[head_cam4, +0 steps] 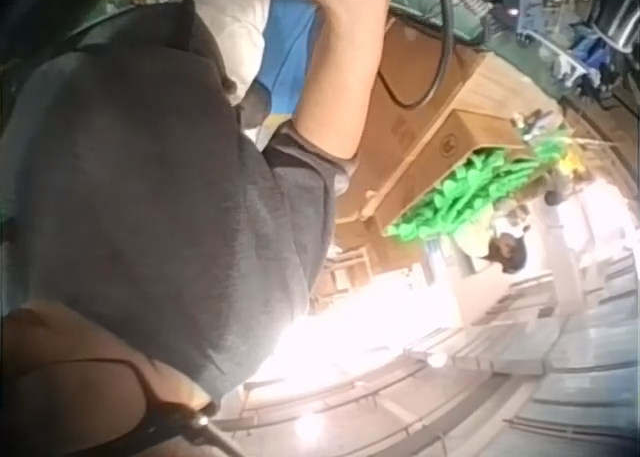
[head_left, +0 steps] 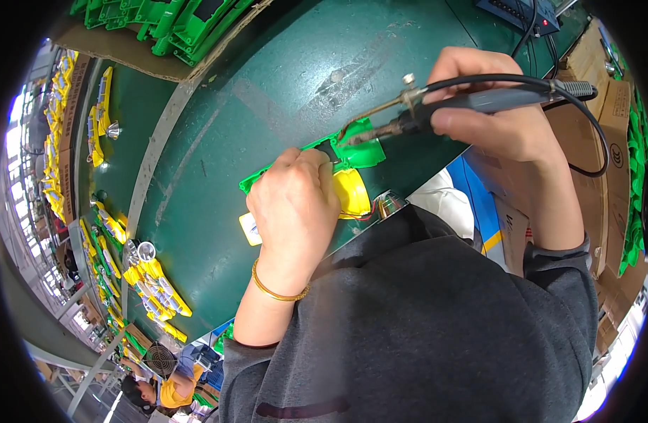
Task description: Soldering internal components and assembling the plastic housings for portable LED flashlights on a production line.
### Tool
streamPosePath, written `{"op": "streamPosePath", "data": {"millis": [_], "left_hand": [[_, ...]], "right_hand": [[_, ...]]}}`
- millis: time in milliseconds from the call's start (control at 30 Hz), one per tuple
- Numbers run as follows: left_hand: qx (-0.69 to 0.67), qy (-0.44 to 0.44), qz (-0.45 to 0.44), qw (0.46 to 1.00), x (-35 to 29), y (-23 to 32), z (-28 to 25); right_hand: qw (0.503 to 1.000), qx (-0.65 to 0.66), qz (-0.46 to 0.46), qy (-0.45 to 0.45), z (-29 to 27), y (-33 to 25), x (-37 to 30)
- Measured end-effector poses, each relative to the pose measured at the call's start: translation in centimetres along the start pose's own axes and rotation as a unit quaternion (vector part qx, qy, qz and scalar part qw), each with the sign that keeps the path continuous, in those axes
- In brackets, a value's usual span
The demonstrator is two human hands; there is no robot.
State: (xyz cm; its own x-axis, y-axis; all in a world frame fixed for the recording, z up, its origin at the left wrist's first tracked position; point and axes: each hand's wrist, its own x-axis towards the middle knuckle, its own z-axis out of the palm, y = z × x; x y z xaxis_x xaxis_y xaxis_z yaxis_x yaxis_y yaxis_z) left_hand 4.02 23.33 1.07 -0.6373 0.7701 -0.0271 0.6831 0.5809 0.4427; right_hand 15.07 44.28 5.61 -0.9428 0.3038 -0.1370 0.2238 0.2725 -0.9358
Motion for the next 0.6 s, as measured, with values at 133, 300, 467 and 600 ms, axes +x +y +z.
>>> {"op": "streamPosePath", "data": {"millis": [133,300,467,600], "left_hand": [[-0.021,0.004,-0.007,1.000,0.4,0.3,0.2],[-0.033,-0.003,-0.019,0.999,0.2,0.6,0.1],[-0.181,0.020,-0.004,0.983,0.0,-1.2,-0.6],[-0.062,0.066,0.044,0.995,1.2,-4.3,-1.9]], "right_hand": [[0.983,0.170,0.011,0.072,0.2,1.6,-1.2],[0.919,0.336,0.068,0.194,3.5,3.8,-2.5],[0.896,0.369,0.061,0.240,3.5,4.8,-3.5],[0.899,0.357,0.065,0.245,3.0,5.4,-3.4]]}}
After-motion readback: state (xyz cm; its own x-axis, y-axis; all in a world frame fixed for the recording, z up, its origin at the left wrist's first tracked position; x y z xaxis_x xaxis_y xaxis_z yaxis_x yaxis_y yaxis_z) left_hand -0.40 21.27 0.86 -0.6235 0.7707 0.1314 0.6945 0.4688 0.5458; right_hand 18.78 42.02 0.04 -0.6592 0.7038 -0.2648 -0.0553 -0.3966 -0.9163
